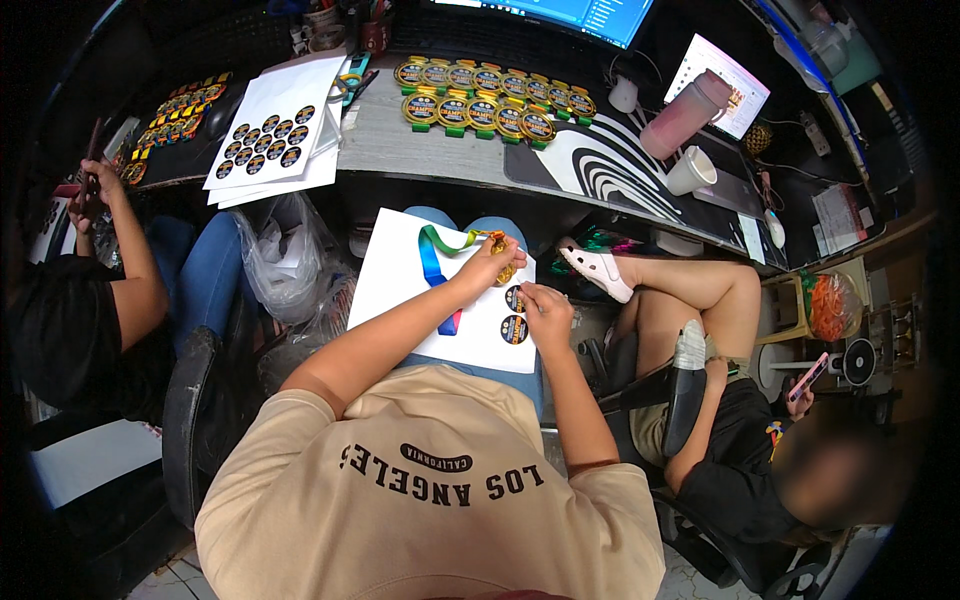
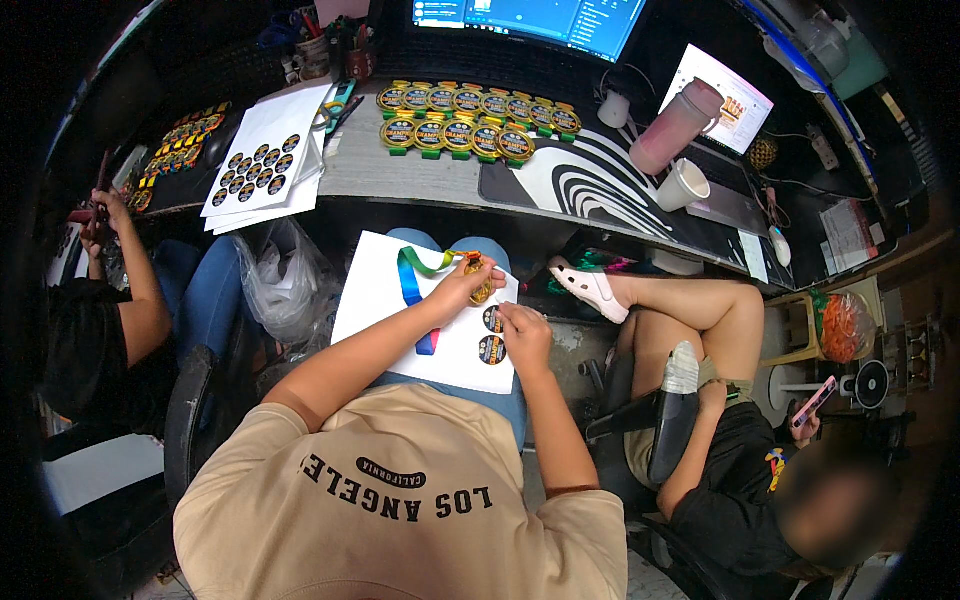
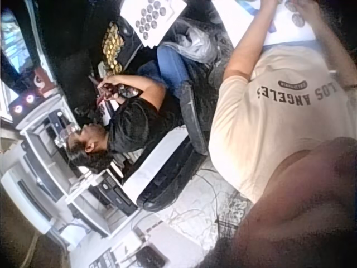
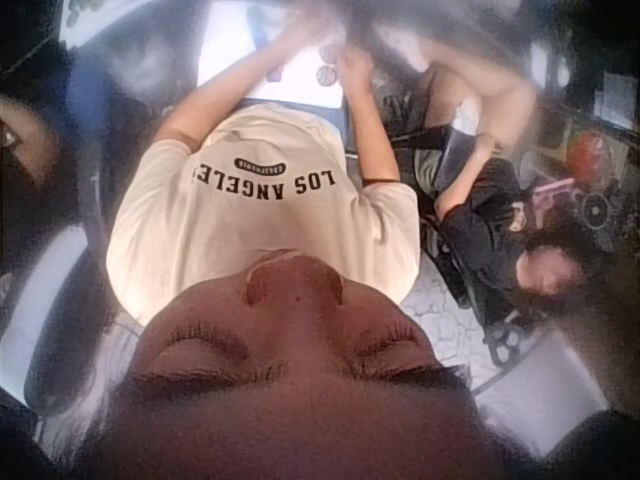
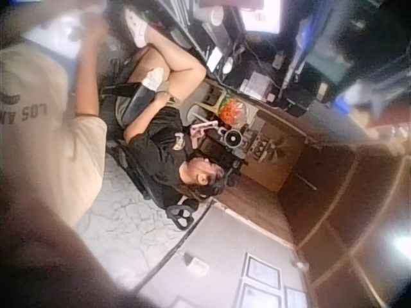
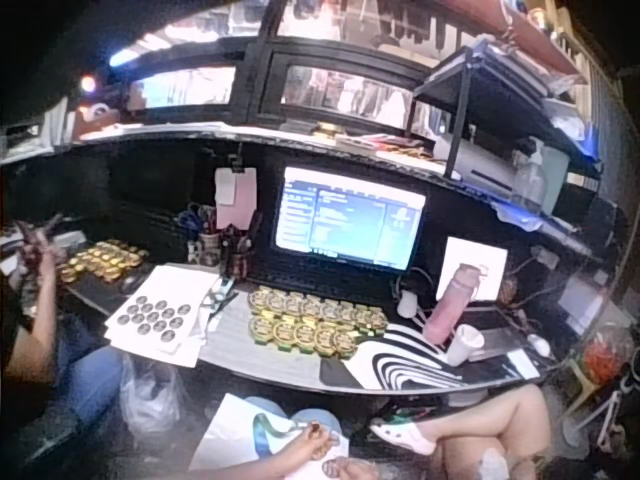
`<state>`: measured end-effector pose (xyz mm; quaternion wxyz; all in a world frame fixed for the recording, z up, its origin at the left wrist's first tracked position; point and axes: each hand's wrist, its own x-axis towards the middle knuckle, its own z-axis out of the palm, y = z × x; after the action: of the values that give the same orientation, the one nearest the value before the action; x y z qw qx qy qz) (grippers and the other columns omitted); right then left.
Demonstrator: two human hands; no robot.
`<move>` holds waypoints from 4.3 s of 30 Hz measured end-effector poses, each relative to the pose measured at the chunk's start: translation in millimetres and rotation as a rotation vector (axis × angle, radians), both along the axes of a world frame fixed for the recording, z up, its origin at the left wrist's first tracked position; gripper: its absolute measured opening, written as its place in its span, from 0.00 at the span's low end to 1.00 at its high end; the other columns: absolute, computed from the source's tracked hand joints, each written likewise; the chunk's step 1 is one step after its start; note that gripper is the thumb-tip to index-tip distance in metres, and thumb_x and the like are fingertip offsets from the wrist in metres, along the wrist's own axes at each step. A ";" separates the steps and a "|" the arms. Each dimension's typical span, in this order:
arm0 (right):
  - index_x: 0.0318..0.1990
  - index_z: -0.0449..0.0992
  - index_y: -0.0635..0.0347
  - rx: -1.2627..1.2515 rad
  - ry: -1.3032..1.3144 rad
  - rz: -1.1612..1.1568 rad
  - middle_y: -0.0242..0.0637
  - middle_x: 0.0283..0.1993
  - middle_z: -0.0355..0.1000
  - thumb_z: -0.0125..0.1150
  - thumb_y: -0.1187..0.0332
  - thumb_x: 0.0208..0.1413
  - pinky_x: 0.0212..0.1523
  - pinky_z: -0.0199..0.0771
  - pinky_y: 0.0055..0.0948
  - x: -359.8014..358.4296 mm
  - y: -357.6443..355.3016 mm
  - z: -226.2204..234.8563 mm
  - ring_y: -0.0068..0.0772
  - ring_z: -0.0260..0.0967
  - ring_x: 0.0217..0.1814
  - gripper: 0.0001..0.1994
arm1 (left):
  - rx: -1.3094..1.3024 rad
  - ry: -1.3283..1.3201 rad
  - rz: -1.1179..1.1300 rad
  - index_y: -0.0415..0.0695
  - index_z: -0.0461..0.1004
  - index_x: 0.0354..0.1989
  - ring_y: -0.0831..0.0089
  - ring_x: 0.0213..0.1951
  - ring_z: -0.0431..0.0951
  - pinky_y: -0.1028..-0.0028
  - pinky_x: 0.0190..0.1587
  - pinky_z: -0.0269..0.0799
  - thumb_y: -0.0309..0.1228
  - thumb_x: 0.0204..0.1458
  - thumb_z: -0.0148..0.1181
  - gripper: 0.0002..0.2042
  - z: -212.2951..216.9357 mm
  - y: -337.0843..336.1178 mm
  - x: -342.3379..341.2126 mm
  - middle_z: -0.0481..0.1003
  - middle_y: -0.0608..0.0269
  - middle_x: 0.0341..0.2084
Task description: The person assembles medals by attaching circular stickers to the front of gold-colored medallions and threading rainbow ribbons through the top loop. They handle each medal individually, place the sticker, thread the ribbon, and set the finished medal on the desk.
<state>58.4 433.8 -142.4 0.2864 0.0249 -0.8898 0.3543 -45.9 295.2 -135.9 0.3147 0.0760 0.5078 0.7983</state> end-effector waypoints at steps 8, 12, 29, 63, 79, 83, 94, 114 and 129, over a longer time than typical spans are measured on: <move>0.36 0.81 0.61 -0.134 -0.134 0.068 0.41 0.38 0.79 0.69 0.74 0.44 0.43 0.75 0.32 -1.9 5.6 8.8 0.39 0.77 0.39 0.09 | 0.004 -0.021 0.005 0.41 0.63 0.48 0.71 0.48 0.75 0.73 0.52 0.71 0.42 0.64 0.48 0.16 0.6 -0.1 -0.2 0.73 0.57 0.43; 0.36 0.82 0.59 0.012 -0.134 0.114 0.40 0.39 0.78 0.70 0.72 0.43 0.44 0.74 0.32 -9.3 11.7 11.2 0.40 0.76 0.40 0.10 | 0.007 -0.026 0.000 0.41 0.63 0.48 0.71 0.48 0.75 0.72 0.52 0.71 0.42 0.64 0.48 0.16 0.6 -0.3 -0.2 0.73 0.57 0.42; 0.32 0.82 0.61 -0.026 -0.131 0.064 0.40 0.36 0.78 0.69 0.75 0.41 0.43 0.74 0.32 -6.4 5.1 8.9 0.40 0.77 0.39 0.07 | -0.004 -0.027 0.010 0.41 0.63 0.48 0.71 0.47 0.76 0.73 0.51 0.73 0.41 0.63 0.50 0.16 -1.3 -0.6 -1.5 0.73 0.56 0.42; 0.32 0.80 0.71 -0.627 -0.605 -0.167 0.37 0.27 0.78 0.72 0.76 0.42 0.28 0.71 0.18 -7.2 13.5 4.4 0.20 0.72 0.26 0.10 | -0.136 0.357 0.071 0.42 0.61 0.51 0.72 0.52 0.71 0.72 0.54 0.65 0.35 0.64 0.48 0.12 -7.8 -1.9 20.3 0.72 0.56 0.47; 0.31 0.79 0.71 -0.733 -0.586 -0.180 0.37 0.26 0.77 0.72 0.78 0.42 0.27 0.69 0.18 -8.3 11.3 -2.3 0.20 0.71 0.24 0.09 | -0.129 0.296 0.052 0.41 0.61 0.51 0.70 0.53 0.71 0.71 0.55 0.66 0.35 0.64 0.48 0.13 -10.4 -2.2 17.9 0.72 0.55 0.47; 0.31 0.80 0.71 -0.570 -0.510 -0.252 0.36 0.25 0.77 0.71 0.76 0.43 0.26 0.68 0.18 -2.2 0.8 4.1 0.19 0.70 0.23 0.08 | -0.122 0.311 0.064 0.41 0.61 0.51 0.70 0.53 0.71 0.71 0.55 0.66 0.34 0.64 0.48 0.13 -9.6 -2.3 18.7 0.72 0.54 0.47; 0.28 0.81 0.68 -0.476 -0.406 -0.261 0.41 0.24 0.77 0.74 0.73 0.40 0.28 0.72 0.24 1.2 -3.6 6.8 0.25 0.74 0.24 0.08 | -0.136 0.307 0.073 0.41 0.61 0.50 0.70 0.53 0.72 0.71 0.54 0.66 0.33 0.64 0.48 0.12 -11.8 -1.2 17.7 0.73 0.55 0.46; 0.33 0.82 0.67 -0.371 -0.353 -0.273 0.40 0.25 0.77 0.72 0.74 0.42 0.27 0.69 0.23 7.6 -5.2 2.2 0.22 0.70 0.23 0.09 | -0.105 0.281 0.071 0.42 0.61 0.51 0.70 0.53 0.71 0.71 0.54 0.66 0.33 0.64 0.48 0.12 -8.5 -2.1 19.3 0.72 0.56 0.46; 0.39 0.77 0.61 -0.215 -0.219 -0.034 0.32 0.36 0.72 0.71 0.78 0.40 0.29 0.68 0.23 -15.0 16.8 -7.5 0.21 0.65 0.25 0.15 | -0.119 0.207 -0.030 0.40 0.61 0.50 0.71 0.49 0.74 0.73 0.53 0.68 0.37 0.65 0.45 0.14 -1.1 -5.9 5.2 0.74 0.54 0.44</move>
<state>43.4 450.5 -149.9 0.1945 -0.0597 -0.8729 0.4434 -40.7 289.3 -137.0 0.2763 0.1467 0.5828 0.7500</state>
